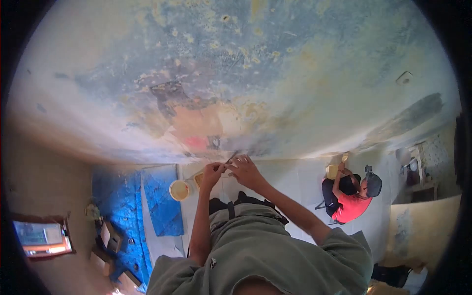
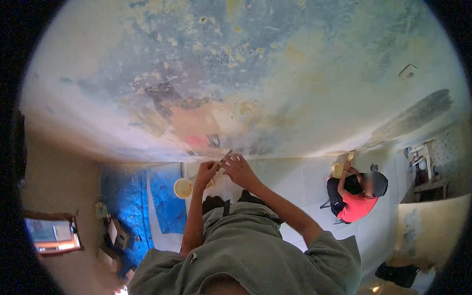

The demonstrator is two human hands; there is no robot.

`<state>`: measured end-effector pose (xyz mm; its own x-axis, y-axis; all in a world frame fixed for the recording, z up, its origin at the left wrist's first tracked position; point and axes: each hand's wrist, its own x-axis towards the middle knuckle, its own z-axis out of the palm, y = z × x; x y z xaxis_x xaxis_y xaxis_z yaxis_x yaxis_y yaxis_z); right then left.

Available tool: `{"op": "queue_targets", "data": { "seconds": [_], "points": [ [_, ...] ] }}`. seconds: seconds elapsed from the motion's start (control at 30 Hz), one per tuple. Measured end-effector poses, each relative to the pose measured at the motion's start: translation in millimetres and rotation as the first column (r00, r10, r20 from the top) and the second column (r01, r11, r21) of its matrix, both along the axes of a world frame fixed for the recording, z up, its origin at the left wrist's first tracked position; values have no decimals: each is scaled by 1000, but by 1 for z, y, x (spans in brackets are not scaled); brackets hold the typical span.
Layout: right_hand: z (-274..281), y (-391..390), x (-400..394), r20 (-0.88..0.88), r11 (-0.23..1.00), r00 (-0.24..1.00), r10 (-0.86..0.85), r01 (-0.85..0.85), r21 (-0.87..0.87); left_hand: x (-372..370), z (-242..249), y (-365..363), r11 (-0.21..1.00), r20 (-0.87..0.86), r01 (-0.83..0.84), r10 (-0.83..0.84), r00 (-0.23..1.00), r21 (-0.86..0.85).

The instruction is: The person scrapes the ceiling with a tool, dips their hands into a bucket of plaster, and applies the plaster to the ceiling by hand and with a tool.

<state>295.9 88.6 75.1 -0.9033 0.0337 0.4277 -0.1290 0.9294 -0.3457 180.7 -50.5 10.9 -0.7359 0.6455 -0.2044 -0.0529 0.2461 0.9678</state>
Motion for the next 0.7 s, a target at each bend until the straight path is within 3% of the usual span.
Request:
{"op": "queue_targets", "data": {
  "seconds": [0.07, 0.13, 0.2, 0.23, 0.27, 0.33, 0.37, 0.4, 0.43, 0.47, 0.53, 0.57, 0.63, 0.67, 0.7],
  "points": [
    [-2, 14, 5, 98, 976, 987, 130, -144, 160, 7, 19, -4, 982, -50, 159, -164, 985, -106],
    [2, 26, 4, 158, 964, 967, 200, -223, 147, 16, 41, -1, 966, 54, 202, -196, 979, -162],
    [5, 30, 0, 190, 958, 941, 282, -286, -7, 14, 46, -2, 950, 150, 248, -222, 964, -190],
    [10, 29, 0, 90, 952, 957, 276, -259, -162, 10, 44, -6, 946, 237, 291, -252, 938, -144],
    [15, 28, -2, 89, 945, 950, 298, -281, -165, 4, 42, -7, 940, 317, 328, -284, 905, -92],
    [20, 24, -3, 208, 893, 954, 215, -105, -438, 1, 52, -7, 966, 300, 245, -211, 930, -78],
    [15, 20, -3, 217, 887, 948, 232, -114, -448, 3, 59, -9, 981, 280, 185, -161, 947, -61],
    [9, 15, -4, 162, 803, 964, 211, -77, -591, 7, 68, -10, 982, 293, 174, -147, 945, -69],
    [3, 11, -4, 112, 698, 978, 177, -45, -714, 12, 78, -9, 989, 184, 148, -147, 972, 8],
    [-5, 8, -6, 123, 696, 974, 190, -45, -717, 14, 83, -10, 988, 73, 128, -134, 988, 89],
    [-14, 4, -12, 228, 551, 955, 191, 87, -830, 13, 72, -15, 994, 55, 97, -99, 994, 49],
    [-18, 4, -13, 237, 553, 951, 201, 90, -829, 10, 59, -17, 992, 35, 67, -71, 997, 111],
    [-11, 2, -15, 299, 353, 913, 277, 193, -916, 2, 56, -20, 985, 33, 34, -40, 999, 170],
    [-8, -2, -17, 316, 352, 907, 279, 210, -912, -3, 63, -21, 987, 11, 34, -36, 999, 154],
    [-8, -4, -18, 289, 259, 910, 297, 214, -942, -6, 71, -21, 990, -1, 33, -33, 999, 139]
  ]
}}
